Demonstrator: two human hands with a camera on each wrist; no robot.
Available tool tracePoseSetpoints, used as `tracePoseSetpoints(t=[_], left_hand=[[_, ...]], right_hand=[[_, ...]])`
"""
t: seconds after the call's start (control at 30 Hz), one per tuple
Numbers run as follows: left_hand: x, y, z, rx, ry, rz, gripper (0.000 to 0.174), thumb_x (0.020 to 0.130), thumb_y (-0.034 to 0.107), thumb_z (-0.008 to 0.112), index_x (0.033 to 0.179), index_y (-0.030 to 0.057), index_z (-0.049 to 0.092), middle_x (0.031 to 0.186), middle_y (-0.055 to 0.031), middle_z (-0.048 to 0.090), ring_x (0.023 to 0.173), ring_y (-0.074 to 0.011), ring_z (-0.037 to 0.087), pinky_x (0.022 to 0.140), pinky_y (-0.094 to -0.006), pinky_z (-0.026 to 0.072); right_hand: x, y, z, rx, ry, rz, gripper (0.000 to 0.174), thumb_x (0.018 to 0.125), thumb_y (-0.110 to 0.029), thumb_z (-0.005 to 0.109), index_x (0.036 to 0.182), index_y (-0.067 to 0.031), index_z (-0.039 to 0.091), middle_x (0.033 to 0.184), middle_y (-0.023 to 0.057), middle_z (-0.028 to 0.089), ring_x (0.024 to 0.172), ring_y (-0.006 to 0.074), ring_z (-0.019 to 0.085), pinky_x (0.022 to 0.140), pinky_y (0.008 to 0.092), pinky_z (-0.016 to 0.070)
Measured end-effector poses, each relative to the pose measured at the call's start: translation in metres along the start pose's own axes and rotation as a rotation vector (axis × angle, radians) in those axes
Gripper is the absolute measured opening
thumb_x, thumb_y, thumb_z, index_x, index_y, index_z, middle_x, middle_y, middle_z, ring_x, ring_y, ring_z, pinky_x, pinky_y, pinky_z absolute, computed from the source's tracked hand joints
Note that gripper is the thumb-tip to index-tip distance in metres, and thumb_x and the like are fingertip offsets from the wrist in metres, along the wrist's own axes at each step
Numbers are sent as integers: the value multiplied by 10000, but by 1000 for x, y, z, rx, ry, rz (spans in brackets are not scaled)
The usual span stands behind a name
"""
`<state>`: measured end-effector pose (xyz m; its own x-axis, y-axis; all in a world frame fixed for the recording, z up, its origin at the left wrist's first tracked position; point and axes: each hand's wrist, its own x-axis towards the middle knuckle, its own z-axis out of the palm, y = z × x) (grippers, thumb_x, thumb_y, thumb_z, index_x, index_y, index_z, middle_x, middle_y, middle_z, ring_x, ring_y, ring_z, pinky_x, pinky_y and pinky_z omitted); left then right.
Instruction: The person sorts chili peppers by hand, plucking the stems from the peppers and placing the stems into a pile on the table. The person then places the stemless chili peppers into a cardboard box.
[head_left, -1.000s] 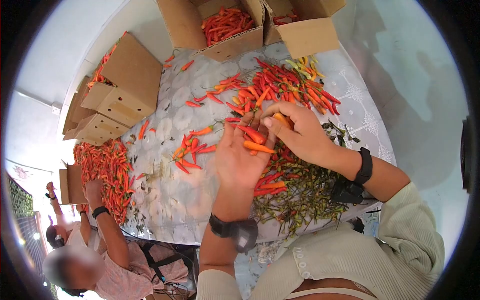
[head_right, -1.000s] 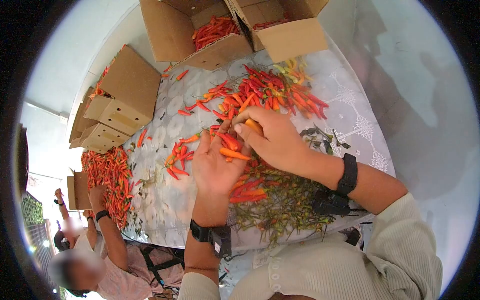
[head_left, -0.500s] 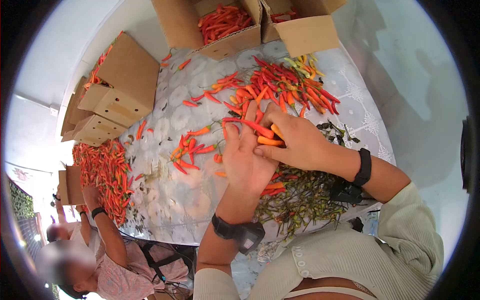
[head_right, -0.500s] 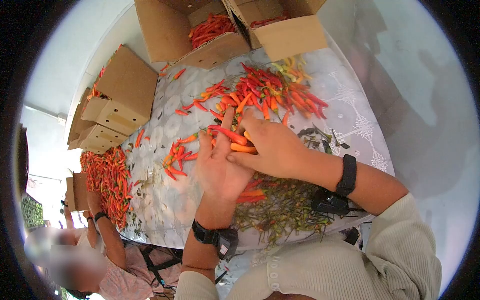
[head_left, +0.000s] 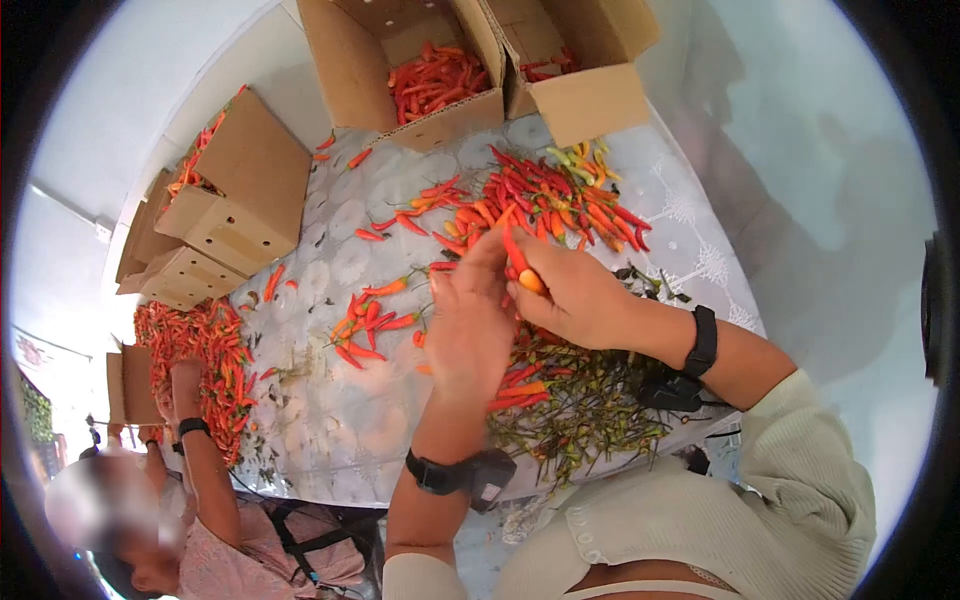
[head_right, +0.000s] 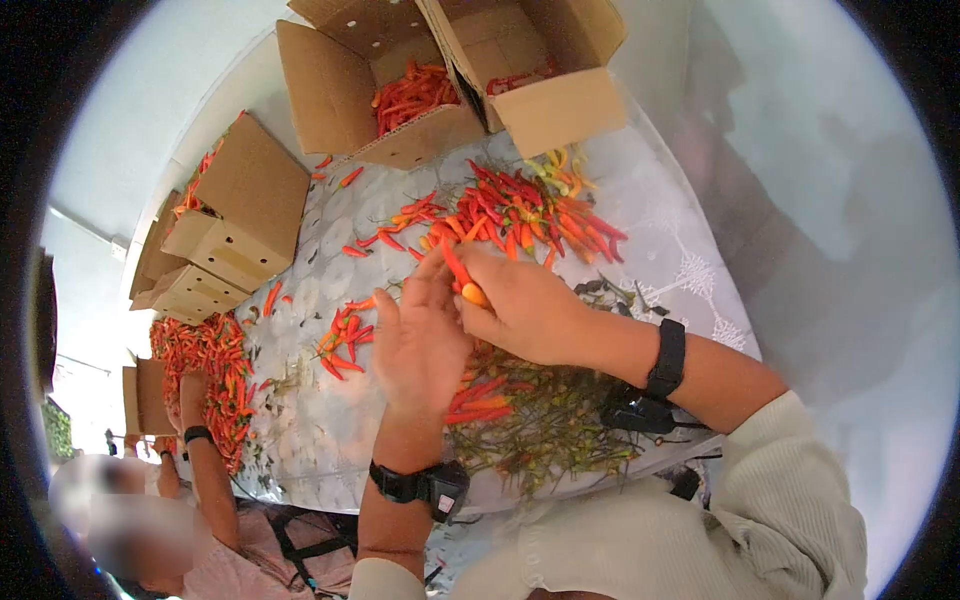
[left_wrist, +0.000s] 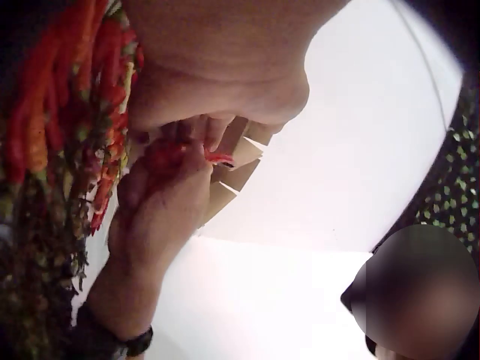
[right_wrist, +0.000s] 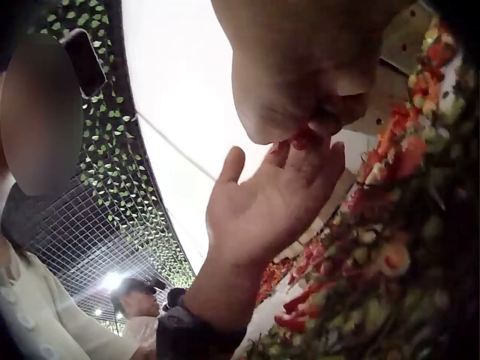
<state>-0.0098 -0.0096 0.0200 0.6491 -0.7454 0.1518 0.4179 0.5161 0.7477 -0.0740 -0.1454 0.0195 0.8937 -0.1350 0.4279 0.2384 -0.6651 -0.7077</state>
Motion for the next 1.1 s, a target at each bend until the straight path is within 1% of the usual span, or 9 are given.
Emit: tracePoseSetpoints(t=[0.07,0.17,0.47,0.6,0.73,0.83,0.93,0.97,1.1], left_hand=[[1,5,-10,60,100,105,618,951,500,325,1295,-9,394,1298,-156,440,1226,-254,398,1031,-392,306],[3,9,-32,160,288,225,487,952,433,392,1173,8,476,1150,-124,523,1079,-219,487,939,-359,380],[7,6,-54,150,570,217,277,923,319,450,990,64,535,830,-30,560,761,-123,499,690,-268,395],[9,6,-57,173,571,186,302,921,344,437,984,67,538,803,-22,553,717,-124,499,662,-267,394],[8,4,-62,183,543,197,315,921,354,439,984,62,540,790,-20,553,691,-118,498,643,-263,394],[9,10,-57,176,595,191,320,925,350,436,988,54,540,774,-19,552,685,-115,494,636,-261,391],[10,13,-58,115,598,205,264,943,298,425,985,61,533,745,-28,552,638,-98,481,598,-240,383],[8,12,-58,133,586,197,283,939,309,424,993,55,537,747,-26,551,647,-104,481,606,-248,385],[9,9,-54,173,556,133,326,931,329,425,1013,37,544,744,-24,547,661,-120,480,617,-266,388]], right_hand=[[9,-13,-16,-24,83,39,253,850,-225,557,941,-6,468,752,223,563,713,426,561,616,450,460],[27,-35,-46,255,319,-8,184,922,-204,508,1003,-39,496,754,23,524,633,63,502,552,242,417],[107,-117,-122,197,511,-916,182,964,-218,442,975,-40,477,745,13,493,578,92,464,519,201,418],[157,-126,-89,194,768,-554,197,939,-195,474,994,-10,510,789,69,522,622,148,503,603,271,456],[250,-42,-63,-559,489,-119,436,883,-408,494,1008,1,582,961,232,628,850,373,623,721,405,500],[256,2,-25,-703,680,-487,341,866,-345,549,985,-32,612,891,178,645,835,328,644,734,381,514],[191,-34,-41,-540,376,-546,269,912,-208,516,1062,15,528,863,151,558,701,249,562,673,357,478],[168,-48,-45,-347,187,-277,377,878,-229,568,1160,14,511,1013,221,563,890,357,572,805,434,456],[99,-10,-42,-290,50,-276,227,823,-249,625,958,-67,634,876,118,644,799,273,637,704,353,504]])
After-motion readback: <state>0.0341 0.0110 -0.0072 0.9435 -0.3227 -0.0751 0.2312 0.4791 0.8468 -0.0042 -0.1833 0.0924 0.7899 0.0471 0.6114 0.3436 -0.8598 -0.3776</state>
